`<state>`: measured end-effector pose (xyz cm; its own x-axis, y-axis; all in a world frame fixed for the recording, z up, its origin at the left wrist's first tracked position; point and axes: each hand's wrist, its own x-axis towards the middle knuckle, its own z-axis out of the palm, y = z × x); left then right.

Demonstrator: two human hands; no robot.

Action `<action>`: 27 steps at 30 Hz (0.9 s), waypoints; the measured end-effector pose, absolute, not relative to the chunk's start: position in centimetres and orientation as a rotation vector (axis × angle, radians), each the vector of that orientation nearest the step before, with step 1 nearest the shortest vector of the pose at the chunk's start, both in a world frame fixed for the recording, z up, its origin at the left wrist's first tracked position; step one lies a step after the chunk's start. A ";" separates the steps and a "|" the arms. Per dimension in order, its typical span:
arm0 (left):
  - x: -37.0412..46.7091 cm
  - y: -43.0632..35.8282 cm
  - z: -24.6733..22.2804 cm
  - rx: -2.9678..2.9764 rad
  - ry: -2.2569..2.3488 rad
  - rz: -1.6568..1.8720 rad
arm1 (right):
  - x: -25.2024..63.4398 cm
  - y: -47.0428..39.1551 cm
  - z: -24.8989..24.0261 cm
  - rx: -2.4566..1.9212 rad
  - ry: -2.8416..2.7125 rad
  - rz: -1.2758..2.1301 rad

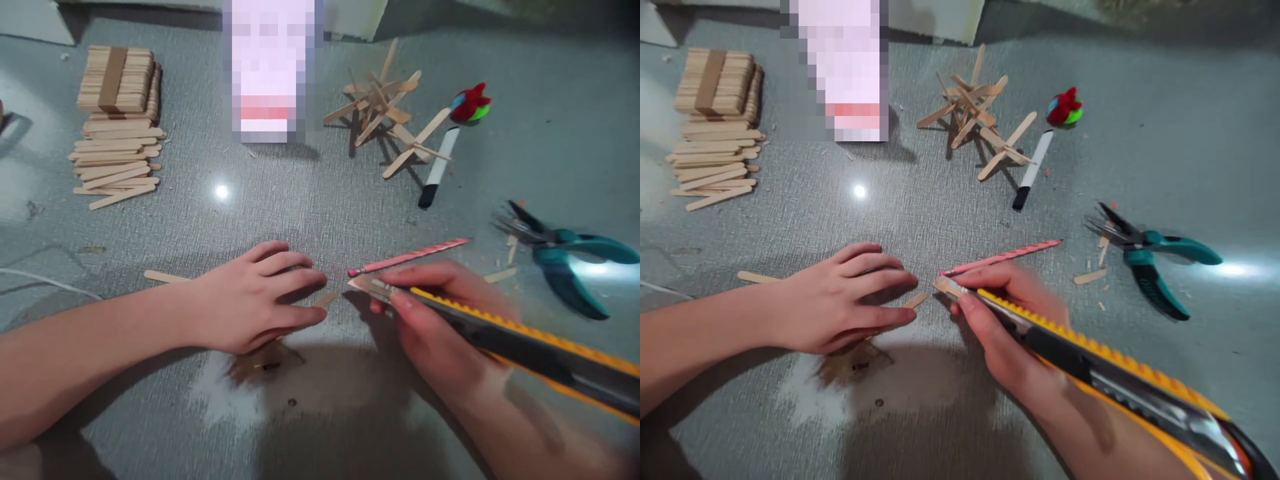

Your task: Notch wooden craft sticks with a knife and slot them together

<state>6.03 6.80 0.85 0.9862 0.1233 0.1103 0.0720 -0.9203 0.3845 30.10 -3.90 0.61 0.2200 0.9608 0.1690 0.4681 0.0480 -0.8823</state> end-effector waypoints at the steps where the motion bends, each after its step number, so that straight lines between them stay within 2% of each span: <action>1: 6.0 6.8 0.9 2.733 0.137 0.167 | 30.1 -4.2 0.8 -1.539 -1.416 0.670; 8: 5.7 7.3 0.8 2.673 0.081 0.098 | 29.5 -5.1 1.6 -1.222 -1.709 0.769; 27: 5.8 7.1 0.4 2.633 0.158 0.063 | 27.3 -4.9 0.9 -1.247 -1.974 0.763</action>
